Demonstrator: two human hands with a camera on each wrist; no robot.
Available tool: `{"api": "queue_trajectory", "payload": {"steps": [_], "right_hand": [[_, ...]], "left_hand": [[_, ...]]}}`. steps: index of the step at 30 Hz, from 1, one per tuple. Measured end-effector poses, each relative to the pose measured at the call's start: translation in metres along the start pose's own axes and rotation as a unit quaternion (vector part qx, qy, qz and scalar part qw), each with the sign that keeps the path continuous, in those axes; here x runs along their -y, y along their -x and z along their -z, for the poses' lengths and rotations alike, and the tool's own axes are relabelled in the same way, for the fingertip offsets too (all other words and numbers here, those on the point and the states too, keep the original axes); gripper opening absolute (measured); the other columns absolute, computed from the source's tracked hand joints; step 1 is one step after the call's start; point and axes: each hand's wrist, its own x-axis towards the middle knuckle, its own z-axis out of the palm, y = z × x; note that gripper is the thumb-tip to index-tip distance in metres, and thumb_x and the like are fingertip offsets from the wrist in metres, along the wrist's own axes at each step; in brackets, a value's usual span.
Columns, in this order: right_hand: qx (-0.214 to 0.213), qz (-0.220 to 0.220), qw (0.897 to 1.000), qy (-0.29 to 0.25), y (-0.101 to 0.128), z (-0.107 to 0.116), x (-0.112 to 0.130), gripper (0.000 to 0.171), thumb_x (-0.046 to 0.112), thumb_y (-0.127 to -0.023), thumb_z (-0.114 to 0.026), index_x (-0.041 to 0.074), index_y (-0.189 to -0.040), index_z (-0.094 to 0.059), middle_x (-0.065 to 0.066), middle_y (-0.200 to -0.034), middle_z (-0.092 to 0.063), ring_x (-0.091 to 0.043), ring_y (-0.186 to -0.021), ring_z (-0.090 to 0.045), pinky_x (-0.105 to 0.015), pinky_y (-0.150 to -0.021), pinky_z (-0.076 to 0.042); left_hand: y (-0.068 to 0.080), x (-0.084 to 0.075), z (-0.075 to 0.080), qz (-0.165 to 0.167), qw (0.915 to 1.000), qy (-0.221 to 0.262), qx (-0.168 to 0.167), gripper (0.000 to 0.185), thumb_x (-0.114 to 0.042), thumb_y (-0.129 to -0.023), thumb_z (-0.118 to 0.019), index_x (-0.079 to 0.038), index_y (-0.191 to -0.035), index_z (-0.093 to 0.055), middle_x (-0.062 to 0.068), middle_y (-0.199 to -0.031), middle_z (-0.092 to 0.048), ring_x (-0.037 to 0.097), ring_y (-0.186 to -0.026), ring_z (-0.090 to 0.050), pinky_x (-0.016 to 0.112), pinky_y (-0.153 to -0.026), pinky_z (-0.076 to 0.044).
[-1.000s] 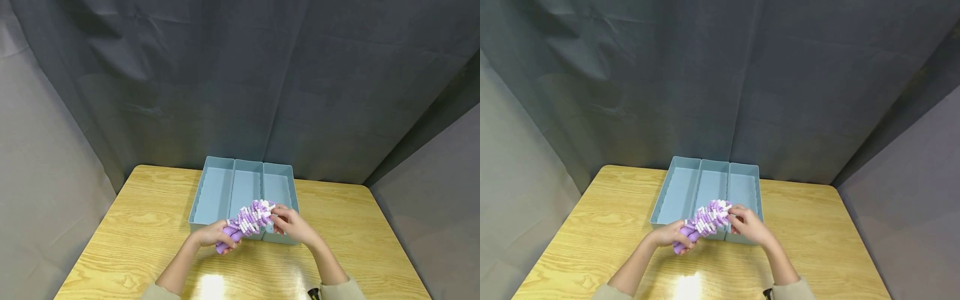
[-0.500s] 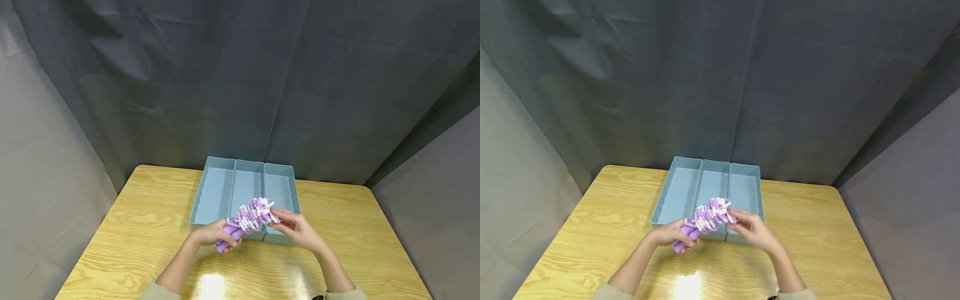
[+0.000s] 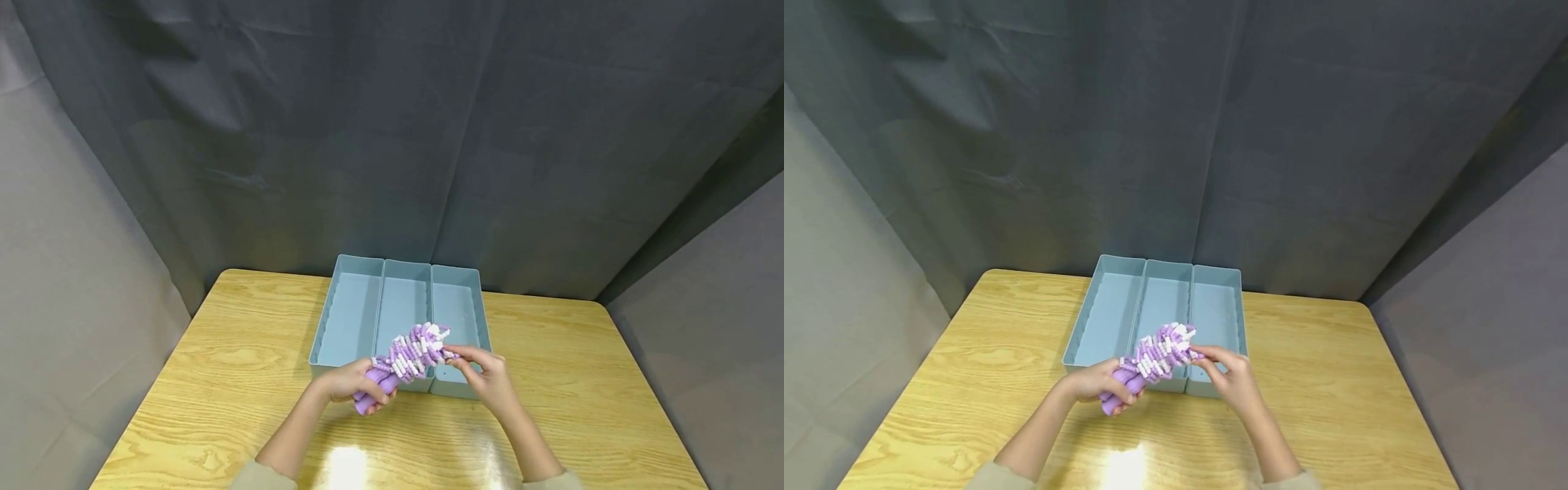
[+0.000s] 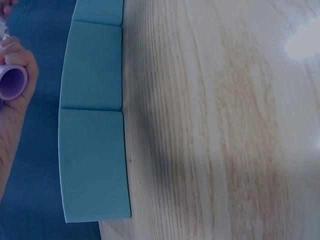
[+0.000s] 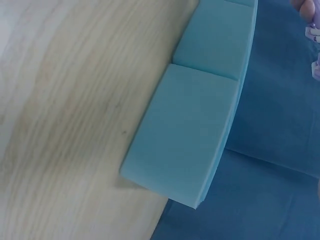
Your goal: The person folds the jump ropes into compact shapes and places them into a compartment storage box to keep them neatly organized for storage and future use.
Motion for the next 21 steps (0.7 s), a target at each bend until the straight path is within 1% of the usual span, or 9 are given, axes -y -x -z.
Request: {"api": "queue_trajectory", "payload": {"steps": [3,5,8,10,13,15,17,19,21], "right_hand": [[-0.046,0.019,0.999,0.001,-0.007,-0.004,0.008,0.006,-0.009,-0.074,-0.066,-0.009,-0.080,-0.065,-0.017,-0.071,-0.062,-0.015,-0.064,-0.058,-0.015,-0.058,-0.047],[-0.067,0.009,0.998,-0.004,-0.010,-0.007,0.014,0.003,-0.011,-0.075,-0.065,-0.009,-0.078,-0.064,-0.019,-0.074,-0.058,-0.013,-0.065,-0.052,-0.015,-0.056,-0.044],[-0.089,-0.028,0.995,-0.039,-0.007,-0.011,0.014,0.012,-0.023,-0.072,-0.059,-0.012,-0.078,-0.061,-0.024,-0.080,-0.053,-0.013,-0.069,-0.050,-0.016,-0.058,-0.045],[-0.097,-0.068,0.991,-0.068,-0.003,-0.013,0.013,0.014,-0.027,-0.073,-0.053,-0.015,-0.080,-0.057,-0.027,-0.083,-0.051,-0.012,-0.069,-0.053,-0.017,-0.055,-0.046],[-0.113,-0.138,0.979,-0.102,0.002,-0.017,0.009,0.011,-0.024,-0.081,-0.045,-0.018,-0.084,-0.053,-0.026,-0.079,-0.054,-0.012,-0.062,-0.055,-0.021,-0.050,-0.046],[-0.123,-0.187,0.968,-0.116,0.005,-0.019,0.006,0.009,-0.018,-0.087,-0.041,-0.019,-0.088,-0.050,-0.024,-0.074,-0.053,-0.012,-0.059,-0.053,-0.022,-0.047,-0.044],[-0.135,-0.229,0.955,-0.130,0.007,-0.021,0.003,0.012,-0.010,-0.091,-0.040,-0.018,-0.092,-0.049,-0.022,-0.071,-0.052,-0.013,-0.059,-0.051,-0.021,-0.048,-0.044],[-0.144,-0.260,0.944,-0.144,0.007,-0.022,0.002,0.016,-0.003,-0.094,-0.042,-0.017,-0.098,-0.047,-0.018,-0.069,-0.051,-0.012,-0.060,-0.051,-0.019,-0.051,-0.045],[-0.152,-0.278,0.935,-0.162,0.007,-0.023,0.002,0.018,0.002,-0.094,-0.043,-0.014,-0.105,-0.044,-0.012,-0.070,-0.052,-0.010,-0.061,-0.051,-0.018,-0.053,-0.046]], "left_hand": [[-0.001,0.001,0.000,0.006,1.0000,0.000,0.000,0.021,0.001,-0.076,-0.056,0.011,-0.093,-0.051,0.006,-0.075,-0.057,0.009,-0.055,-0.053,0.020,-0.046,-0.048],[-0.002,0.002,-0.001,0.007,1.0000,-0.002,-0.002,0.022,0.000,-0.076,-0.056,0.012,-0.093,-0.051,0.007,-0.075,-0.057,0.010,-0.054,-0.053,0.020,-0.046,-0.048],[-0.003,0.001,-0.002,0.012,0.9999,-0.007,-0.009,0.026,0.000,-0.075,-0.057,0.015,-0.094,-0.050,0.008,-0.075,-0.057,0.010,-0.054,-0.053,0.021,-0.046,-0.048],[-0.003,0.000,-0.003,0.016,0.9997,-0.014,-0.011,0.029,0.000,-0.075,-0.057,0.017,-0.096,-0.048,0.007,-0.074,-0.056,0.010,-0.054,-0.053,0.021,-0.046,-0.048],[-0.003,-0.002,-0.004,0.015,0.9996,-0.022,-0.006,0.030,0.001,-0.075,-0.056,0.020,-0.097,-0.046,0.007,-0.072,-0.056,0.010,-0.053,-0.053,0.020,-0.045,-0.048],[-0.003,-0.003,-0.004,0.012,0.9996,-0.027,-0.001,0.029,0.002,-0.076,-0.055,0.020,-0.097,-0.046,0.007,-0.071,-0.056,0.010,-0.053,-0.052,0.020,-0.045,-0.048],[-0.003,-0.003,-0.004,0.009,0.9995,-0.031,0.004,0.028,0.003,-0.076,-0.055,0.019,-0.096,-0.046,0.007,-0.071,-0.055,0.010,-0.052,-0.052,0.019,-0.045,-0.048],[-0.003,-0.002,-0.004,0.006,0.9994,-0.032,0.005,0.027,0.003,-0.076,-0.055,0.018,-0.096,-0.046,0.007,-0.071,-0.055,0.010,-0.053,-0.053,0.019,-0.045,-0.048],[-0.003,-0.001,-0.004,0.001,0.9995,-0.031,0.008,0.026,0.003,-0.076,-0.055,0.019,-0.094,-0.046,0.008,-0.070,-0.055,0.010,-0.052,-0.053,0.019,-0.045,-0.048]]}}
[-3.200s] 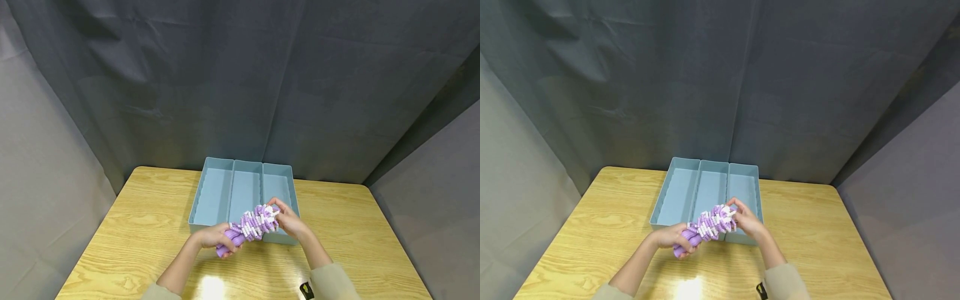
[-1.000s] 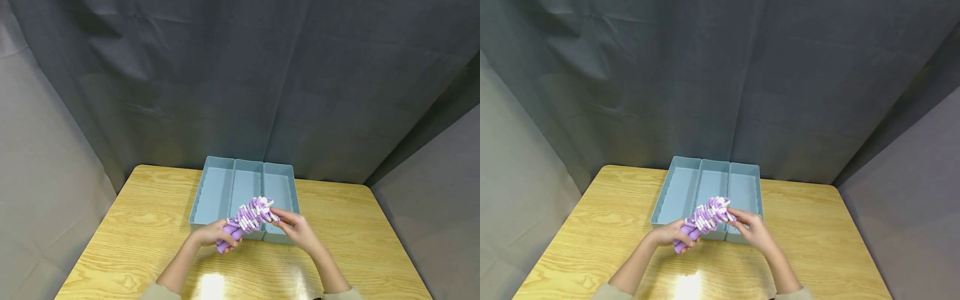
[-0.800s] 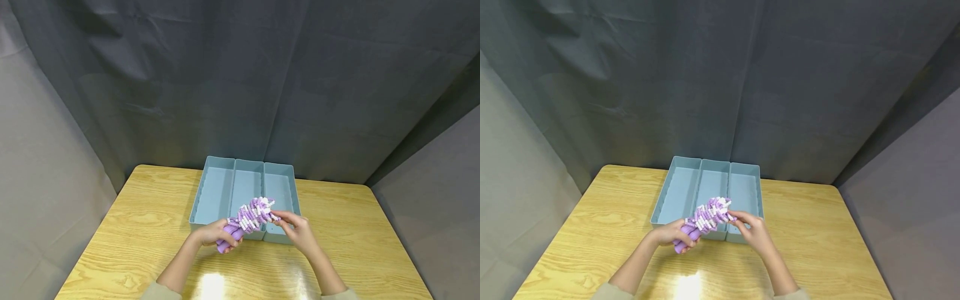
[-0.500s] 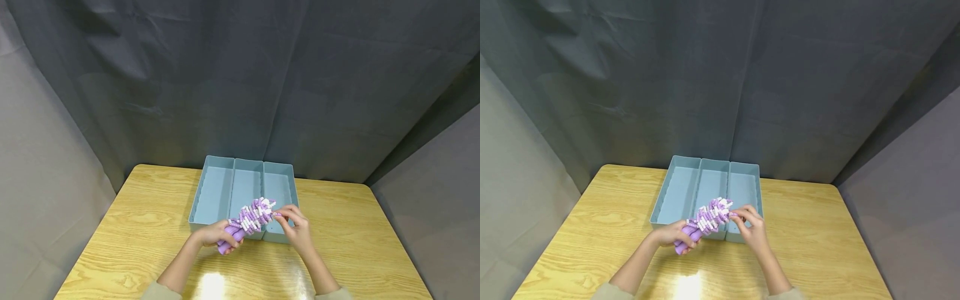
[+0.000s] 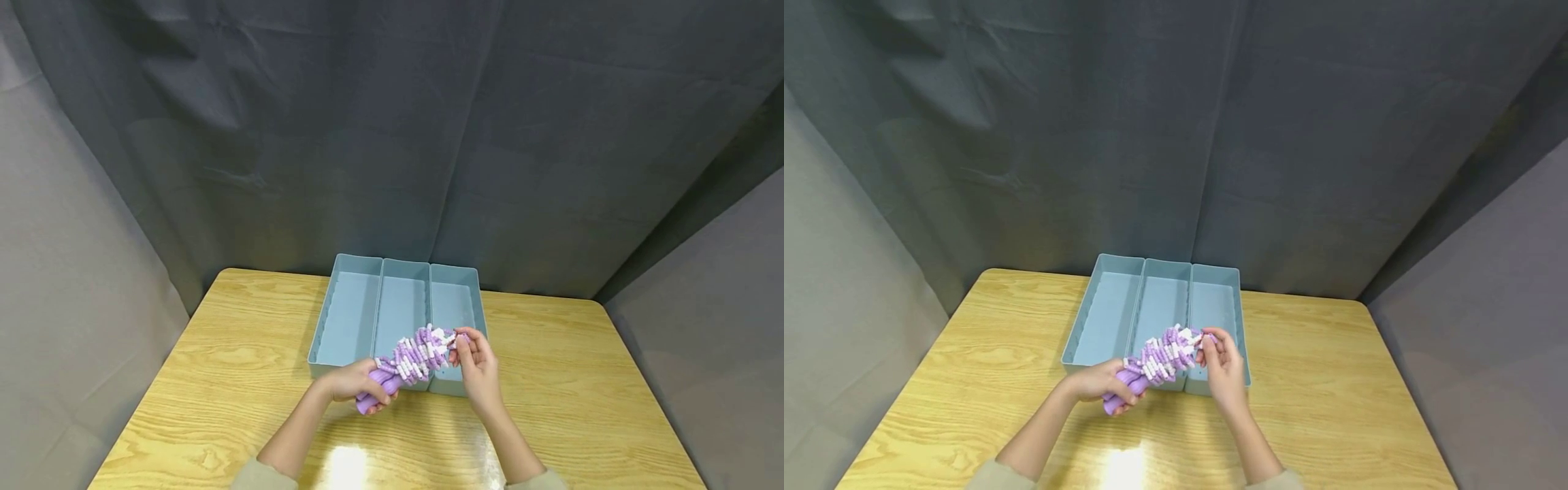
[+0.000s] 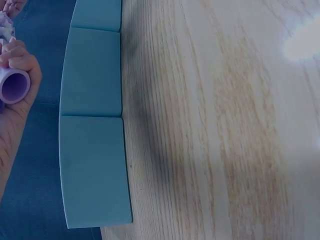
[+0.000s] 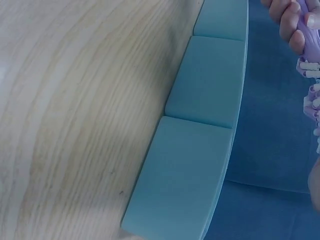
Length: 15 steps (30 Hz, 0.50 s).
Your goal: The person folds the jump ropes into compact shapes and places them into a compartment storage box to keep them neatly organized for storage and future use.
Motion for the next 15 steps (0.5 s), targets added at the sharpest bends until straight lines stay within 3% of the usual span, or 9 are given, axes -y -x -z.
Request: {"api": "queue_trajectory", "payload": {"steps": [5,8,11,15], "right_hand": [[-0.025,-0.018,0.997,-0.076,-0.0011,-0.0035,0.0009,0.014,-0.002,-0.090,-0.050,-0.006,-0.102,-0.044,-0.003,-0.073,-0.056,-0.008,-0.061,-0.053,-0.016,-0.053,-0.047],[-0.041,-0.022,0.993,-0.108,-0.0010,-0.0050,0.0012,0.013,-0.007,-0.086,-0.054,-0.013,-0.097,-0.048,-0.004,-0.074,-0.059,-0.009,-0.060,-0.055,-0.016,-0.053,-0.049],[-0.043,-0.034,0.994,-0.097,-0.0006,-0.0046,0.0024,0.019,-0.007,-0.085,-0.056,-0.020,-0.099,-0.049,-0.006,-0.074,-0.061,-0.010,-0.061,-0.057,-0.018,-0.056,-0.052],[-0.033,-0.074,0.996,-0.042,-0.0020,-0.0021,0.0064,0.026,0.000,-0.087,-0.057,-0.019,-0.104,-0.053,-0.005,-0.073,-0.063,-0.010,-0.064,-0.061,-0.021,-0.062,-0.055]], "left_hand": [[-0.0001,0.0011,-0.0001,-0.010,0.9999,0.004,0.003,0.024,0.003,-0.076,-0.055,0.018,-0.092,-0.046,0.007,-0.068,-0.054,0.010,-0.051,-0.052,0.019,-0.045,-0.048],[0.0002,0.0009,-0.0002,-0.002,1.0000,0.002,-0.003,0.021,0.002,-0.076,-0.056,0.013,-0.092,-0.049,0.008,-0.070,-0.055,0.010,-0.051,-0.052,0.019,-0.044,-0.048],[0.0003,0.0010,-0.0002,0.008,0.9999,-0.004,-0.012,0.020,0.002,-0.076,-0.056,0.011,-0.093,-0.050,0.009,-0.071,-0.055,0.010,-0.052,-0.052,0.020,-0.044,-0.048],[0.0002,0.0013,-0.0004,0.012,0.9994,-0.019,-0.028,0.023,0.004,-0.076,-0.056,0.015,-0.094,-0.048,0.009,-0.068,-0.055,0.011,-0.051,-0.052,0.021,-0.044,-0.048]]}}
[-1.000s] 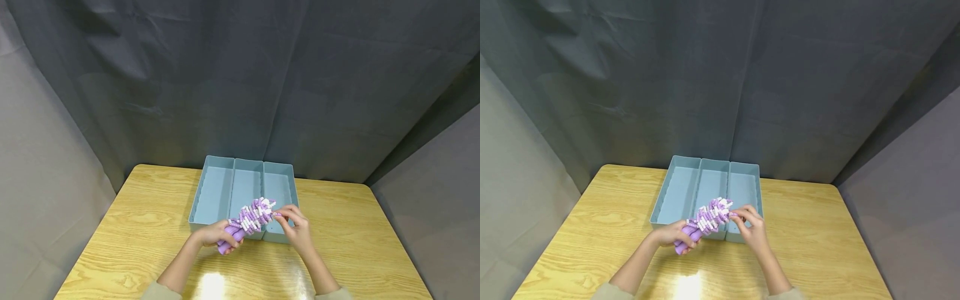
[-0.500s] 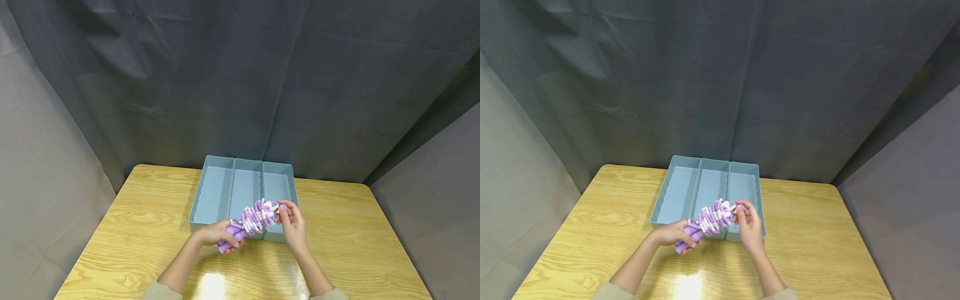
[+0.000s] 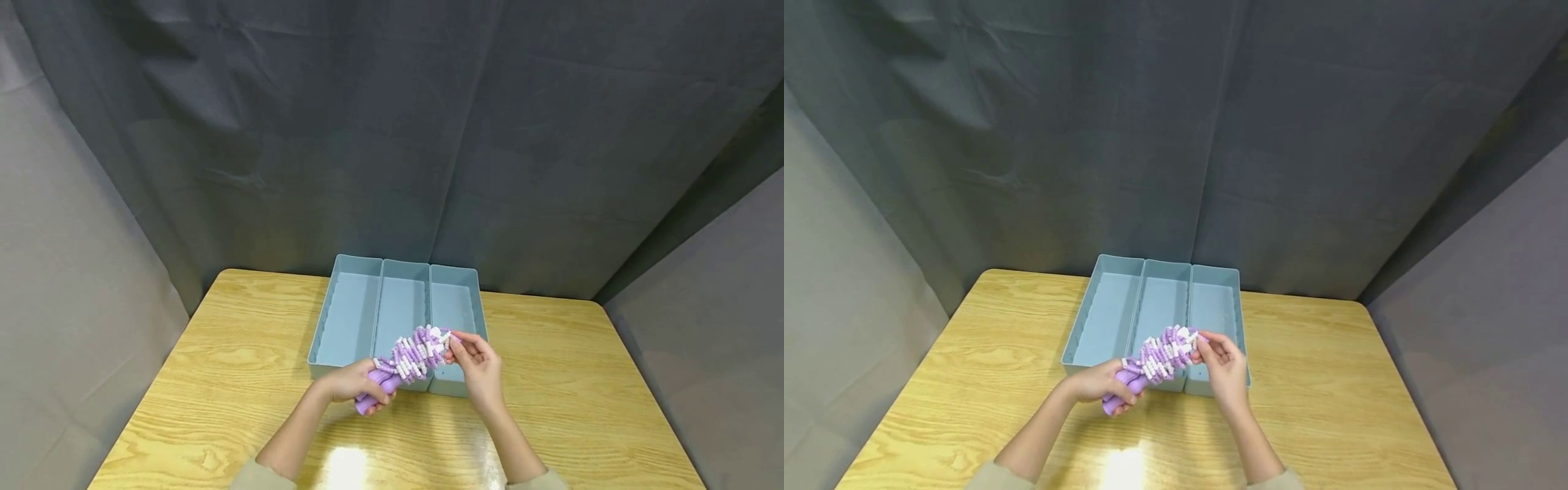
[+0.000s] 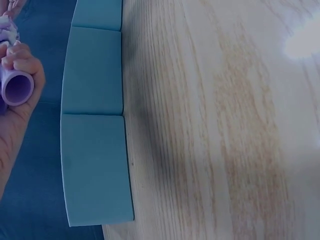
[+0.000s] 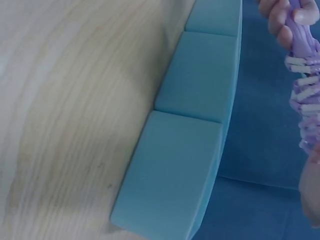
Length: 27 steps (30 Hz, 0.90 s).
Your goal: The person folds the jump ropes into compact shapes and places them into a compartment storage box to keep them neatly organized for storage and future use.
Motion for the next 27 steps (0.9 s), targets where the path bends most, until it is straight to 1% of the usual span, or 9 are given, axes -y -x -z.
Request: {"api": "queue_trajectory", "payload": {"steps": [3,6,9,11,16,18,22,25,27], "right_hand": [[0.008,-0.046,0.999,0.027,-0.003,0.002,0.004,0.031,0.005,-0.088,-0.058,-0.018,-0.108,-0.054,-0.004,-0.075,-0.065,-0.009,-0.066,-0.063,-0.023,-0.068,-0.056],[0.017,-0.089,0.995,0.043,-0.005,0.004,0.009,0.033,0.006,-0.089,-0.056,-0.017,-0.113,-0.054,-0.003,-0.076,-0.065,-0.008,-0.069,-0.063,-0.024,-0.072,-0.055],[0.027,-0.116,0.990,0.071,-0.007,0.005,0.011,0.033,0.008,-0.091,-0.054,-0.016,-0.114,-0.054,-0.005,-0.078,-0.065,-0.010,-0.072,-0.063,-0.024,-0.075,-0.055],[0.029,-0.126,0.986,0.102,-0.007,0.006,0.012,0.033,0.013,-0.092,-0.054,-0.015,-0.109,-0.057,-0.009,-0.078,-0.065,-0.013,-0.073,-0.064,-0.025,-0.077,-0.054],[0.007,-0.130,0.976,0.176,-0.007,0.005,0.012,0.038,0.030,-0.086,-0.062,-0.006,-0.100,-0.066,-0.012,-0.080,-0.067,-0.018,-0.071,-0.064,-0.028,-0.078,-0.054],[-0.003,-0.118,0.974,0.192,-0.007,0.004,0.011,0.034,0.028,-0.085,-0.064,-0.003,-0.099,-0.068,-0.011,-0.078,-0.067,-0.017,-0.068,-0.064,-0.027,-0.073,-0.055],[-0.008,-0.096,0.973,0.211,-0.008,0.002,0.010,0.022,0.015,-0.088,-0.060,-0.005,-0.092,-0.068,-0.012,-0.073,-0.066,-0.014,-0.062,-0.062,-0.025,-0.065,-0.055],[0.004,-0.102,0.971,0.216,-0.008,0.002,0.011,0.021,0.014,-0.089,-0.058,-0.004,-0.093,-0.067,-0.012,-0.074,-0.065,-0.014,-0.063,-0.061,-0.027,-0.066,-0.055],[0.024,-0.114,0.974,0.195,-0.009,0.005,0.013,0.025,0.017,-0.090,-0.058,-0.006,-0.097,-0.065,-0.013,-0.078,-0.064,-0.014,-0.067,-0.062,-0.028,-0.070,-0.055]], "left_hand": [[0.000,-0.001,-0.001,0.000,0.9998,-0.016,-0.010,0.024,0.005,-0.076,-0.056,0.016,-0.096,-0.047,0.009,-0.066,-0.055,0.012,-0.050,-0.052,0.021,-0.043,-0.048],[0.001,-0.003,-0.002,0.004,0.9992,-0.034,-0.019,0.025,0.006,-0.077,-0.055,0.017,-0.097,-0.047,0.011,-0.066,-0.054,0.012,-0.049,-0.051,0.021,-0.042,-0.047],[0.002,-0.004,-0.003,0.010,0.9979,-0.055,-0.031,0.024,0.007,-0.077,-0.055,0.017,-0.097,-0.047,0.014,-0.065,-0.054,0.013,-0.047,-0.050,0.020,-0.041,-0.046],[0.002,-0.005,-0.004,0.012,0.9962,-0.076,-0.040,0.023,0.007,-0.076,-0.055,0.017,-0.096,-0.048,0.014,-0.063,-0.053,0.013,-0.045,-0.049,0.020,-0.040,-0.045],[0.001,-0.005,-0.005,0.019,0.9927,-0.109,-0.049,0.022,0.005,-0.076,-0.054,0.018,-0.093,-0.049,0.007,-0.057,-0.052,0.012,-0.043,-0.048,0.019,-0.038,-0.043],[0.001,-0.004,-0.005,0.023,0.9922,-0.111,-0.052,0.018,0.005,-0.077,-0.054,0.016,-0.090,-0.051,0.006,-0.057,-0.052,0.012,-0.044,-0.048,0.019,-0.039,-0.043],[0.000,-0.004,-0.006,0.027,0.9910,-0.117,-0.060,0.006,0.005,-0.075,-0.054,0.006,-0.081,-0.055,0.007,-0.055,-0.052,0.013,-0.042,-0.047,0.020,-0.038,-0.043],[0.000,-0.003,-0.006,0.028,0.9904,-0.120,-0.061,0.004,0.003,-0.074,-0.054,0.003,-0.078,-0.055,0.007,-0.055,-0.052,0.013,-0.042,-0.047,0.020,-0.038,-0.042],[0.000,-0.002,-0.006,0.028,0.9909,-0.116,-0.062,0.007,0.003,-0.074,-0.055,0.006,-0.081,-0.055,0.007,-0.055,-0.052,0.013,-0.042,-0.047,0.020,-0.038,-0.043]]}}
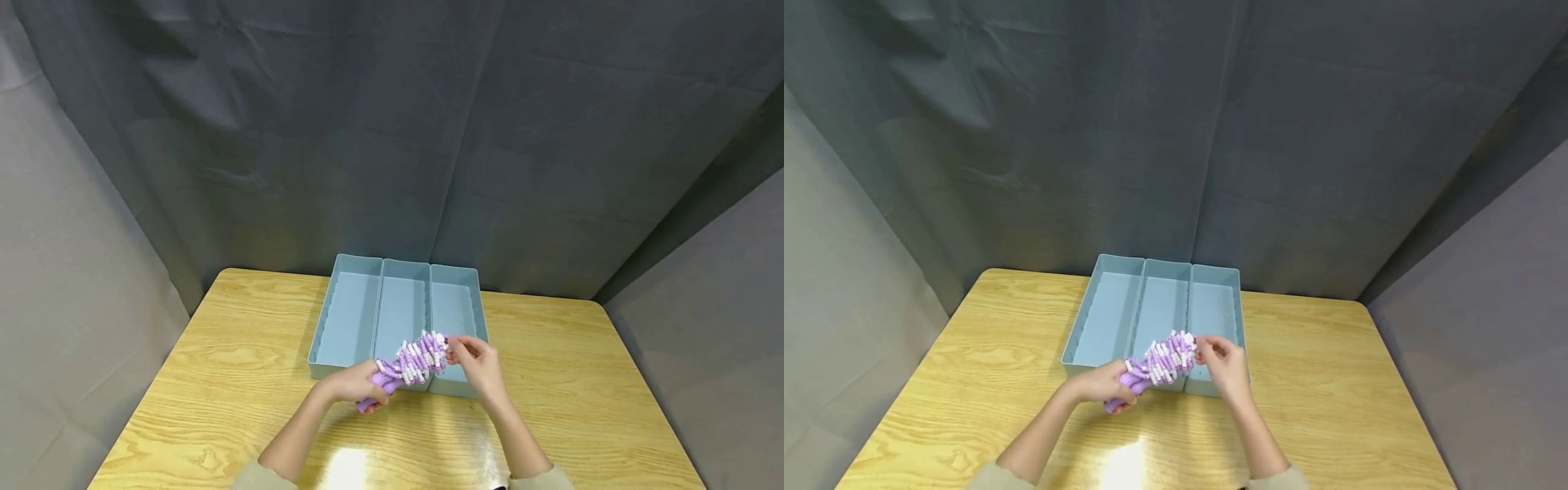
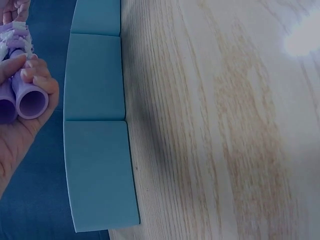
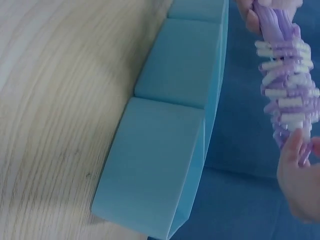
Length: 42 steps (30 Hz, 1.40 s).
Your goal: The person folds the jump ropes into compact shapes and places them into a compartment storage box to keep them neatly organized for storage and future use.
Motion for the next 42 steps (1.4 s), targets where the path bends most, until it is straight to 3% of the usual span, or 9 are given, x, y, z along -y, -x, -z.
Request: {"api": "queue_trajectory", "payload": {"steps": [6,9,14,18,24,28,33,38,42], "right_hand": [[0.094,-0.014,0.989,-0.113,-0.002,0.013,-0.001,0.036,0.008,-0.092,-0.052,-0.017,-0.116,-0.048,-0.005,-0.084,-0.064,-0.012,-0.079,-0.063,-0.021,-0.082,-0.051],[0.094,-0.012,0.986,-0.136,-0.004,0.014,-0.002,0.035,0.006,-0.092,-0.051,-0.017,-0.117,-0.045,-0.003,-0.080,-0.062,-0.012,-0.076,-0.063,-0.022,-0.078,-0.053],[0.072,-0.007,0.986,-0.152,-0.004,0.013,-0.001,0.024,-0.001,-0.089,-0.054,-0.016,-0.105,-0.044,-0.005,-0.078,-0.062,-0.011,-0.069,-0.062,-0.023,-0.070,-0.055],[0.064,0.001,0.988,-0.137,-0.003,0.014,0.000,0.019,-0.001,-0.088,-0.054,-0.016,-0.098,-0.049,-0.007,-0.080,-0.063,-0.014,-0.069,-0.063,-0.026,-0.069,-0.056],[0.060,0.022,0.995,-0.077,-0.003,0.013,0.001,0.031,0.018,-0.089,-0.058,-0.013,-0.091,-0.053,-0.013,-0.080,-0.063,-0.021,-0.071,-0.064,-0.030,-0.071,-0.056],[0.043,0.012,0.997,-0.063,-0.003,0.011,-0.001,0.025,0.013,-0.085,-0.064,-0.010,-0.091,-0.054,-0.011,-0.081,-0.065,-0.017,-0.068,-0.063,-0.029,-0.069,-0.056],[0.036,0.014,0.999,-0.035,0.000,0.007,-0.002,0.016,0.007,-0.090,-0.055,-0.007,-0.098,-0.051,-0.014,-0.084,-0.063,-0.013,-0.070,-0.061,-0.026,-0.069,-0.055],[0.018,0.037,0.999,0.002,0.003,0.003,-0.001,0.017,-0.003,-0.090,-0.046,-0.005,-0.106,-0.050,-0.018,-0.086,-0.065,-0.016,-0.070,-0.061,-0.026,-0.068,-0.053],[0.005,0.026,0.999,0.041,0.004,0.002,0.002,0.021,-0.001,-0.089,-0.042,-0.001,-0.108,-0.052,-0.014,-0.081,-0.066,-0.024,-0.076,-0.061,-0.030,-0.073,-0.050]], "left_hand": [[0.000,0.001,0.002,-0.007,0.9999,0.010,0.000,0.019,0.004,-0.076,-0.057,0.010,-0.093,-0.053,0.012,-0.062,-0.055,0.013,-0.045,-0.049,0.020,-0.039,-0.045],[0.001,0.001,0.003,-0.008,0.9999,0.006,0.004,0.019,0.003,-0.076,-0.057,0.011,-0.093,-0.053,0.007,-0.061,-0.054,0.012,-0.045,-0.049,0.020,-0.040,-0.045],[0.000,0.001,0.002,-0.010,0.9999,-0.004,0.013,0.020,0.003,-0.076,-0.056,0.015,-0.092,-0.052,0.004,-0.057,-0.053,0.011,-0.044,-0.049,0.019,-0.040,-0.044],[0.000,0.000,0.001,-0.012,0.9997,-0.019,0.012,0.011,0.001,-0.075,-0.055,0.009,-0.083,-0.055,0.005,-0.055,-0.052,0.012,-0.042,-0.047,0.020,-0.038,-0.042],[0.001,-0.001,0.000,-0.010,0.9992,-0.037,0.006,0.008,0.000,-0.072,-0.054,0.006,-0.078,-0.055,0.006,-0.053,-0.051,0.012,-0.041,-0.046,0.020,-0.037,-0.041],[0.000,-0.002,-0.002,-0.005,0.9990,-0.044,-0.002,0.003,0.003,-0.073,-0.053,0.001,-0.074,-0.054,0.006,-0.053,-0.051,0.012,-0.041,-0.046,0.020,-0.037,-0.040],[-0.001,-0.002,-0.003,0.001,0.9992,-0.038,-0.008,0.009,0.005,-0.073,-0.053,-0.004,-0.073,-0.054,0.006,-0.053,-0.051,0.013,-0.041,-0.046,0.019,-0.037,-0.040],[-0.002,-0.002,-0.002,-0.003,0.9993,-0.035,-0.009,0.006,0.004,-0.073,-0.054,-0.001,-0.076,-0.054,0.007,-0.054,-0.052,0.013,-0.041,-0.046,0.020,-0.037,-0.041],[-0.003,0.001,-0.002,-0.009,0.9996,-0.025,-0.003,0.010,0.004,-0.074,-0.055,0.007,-0.084,-0.054,0.006,-0.055,-0.053,0.013,-0.042,-0.048,0.020,-0.037,-0.043]]}}
